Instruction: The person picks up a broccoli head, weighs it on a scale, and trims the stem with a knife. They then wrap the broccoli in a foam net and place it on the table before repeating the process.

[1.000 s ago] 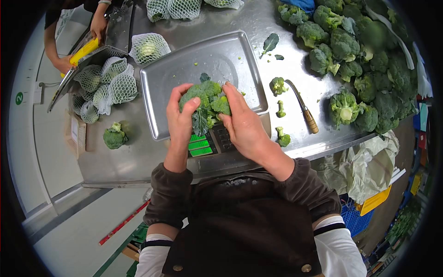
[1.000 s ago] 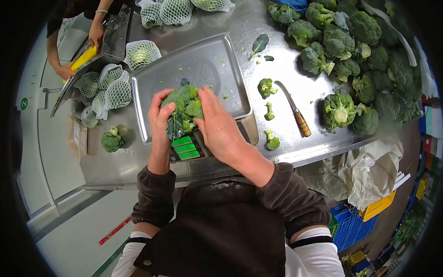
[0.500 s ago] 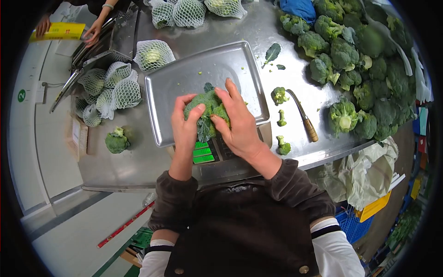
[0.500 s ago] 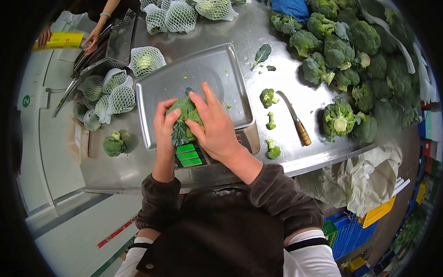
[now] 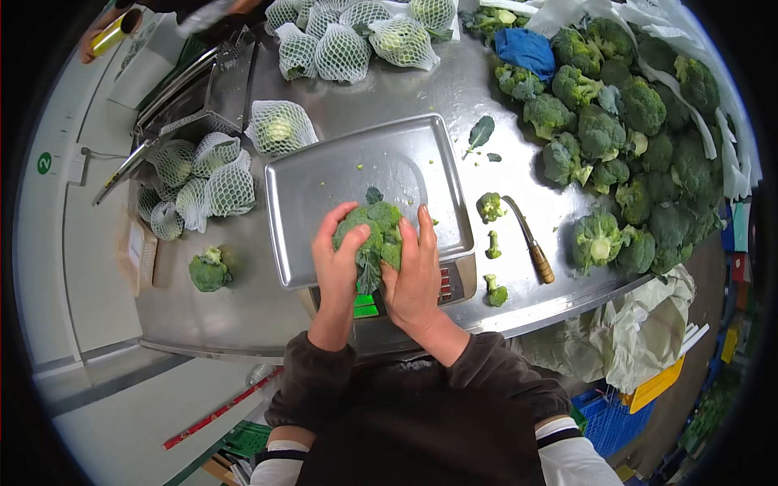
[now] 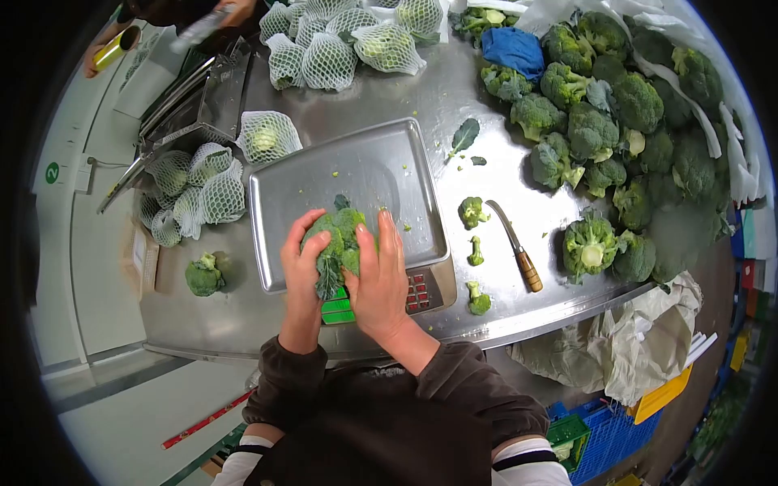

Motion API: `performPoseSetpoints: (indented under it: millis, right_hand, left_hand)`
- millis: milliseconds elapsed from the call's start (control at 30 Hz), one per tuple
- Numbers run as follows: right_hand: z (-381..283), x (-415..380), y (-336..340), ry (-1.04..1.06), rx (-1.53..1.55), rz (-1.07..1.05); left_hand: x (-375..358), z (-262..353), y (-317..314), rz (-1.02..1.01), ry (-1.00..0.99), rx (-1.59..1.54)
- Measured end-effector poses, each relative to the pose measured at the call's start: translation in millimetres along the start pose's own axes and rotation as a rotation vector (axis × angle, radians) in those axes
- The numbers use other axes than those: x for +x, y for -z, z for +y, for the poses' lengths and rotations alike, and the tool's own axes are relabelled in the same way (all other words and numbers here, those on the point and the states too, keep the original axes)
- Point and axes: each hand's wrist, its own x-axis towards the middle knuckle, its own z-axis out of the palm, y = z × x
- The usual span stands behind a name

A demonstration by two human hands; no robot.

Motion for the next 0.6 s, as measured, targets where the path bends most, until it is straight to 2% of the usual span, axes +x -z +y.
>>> performPoseSetpoints:
  millis: [333,400,533,600]
  right_hand:
    - [-0.3,-1.9,-5.6,-0.046,0.108,0.019]
    - [-3.1,-0.4,-5.3,-0.131,0.112,-0.006]
    - [-3.6,0.9,1.7,-0.15,0.18,-0.011]
    - [-0.4,-5.0,15.7,-0.112,0.249,-0.133]
  left_hand:
    - [-13.4,0.9,2.6,-0.04,-0.05,-0.065]
    - [-16.5,1.1,1.4,-0.016,-0.045,-0.089]
    - [-17.2,-3.0,6.4,-0.034,-0.089,-0.151]
    - [-14.8,1.0,10.0,-0.108,-0.104,-0.007]
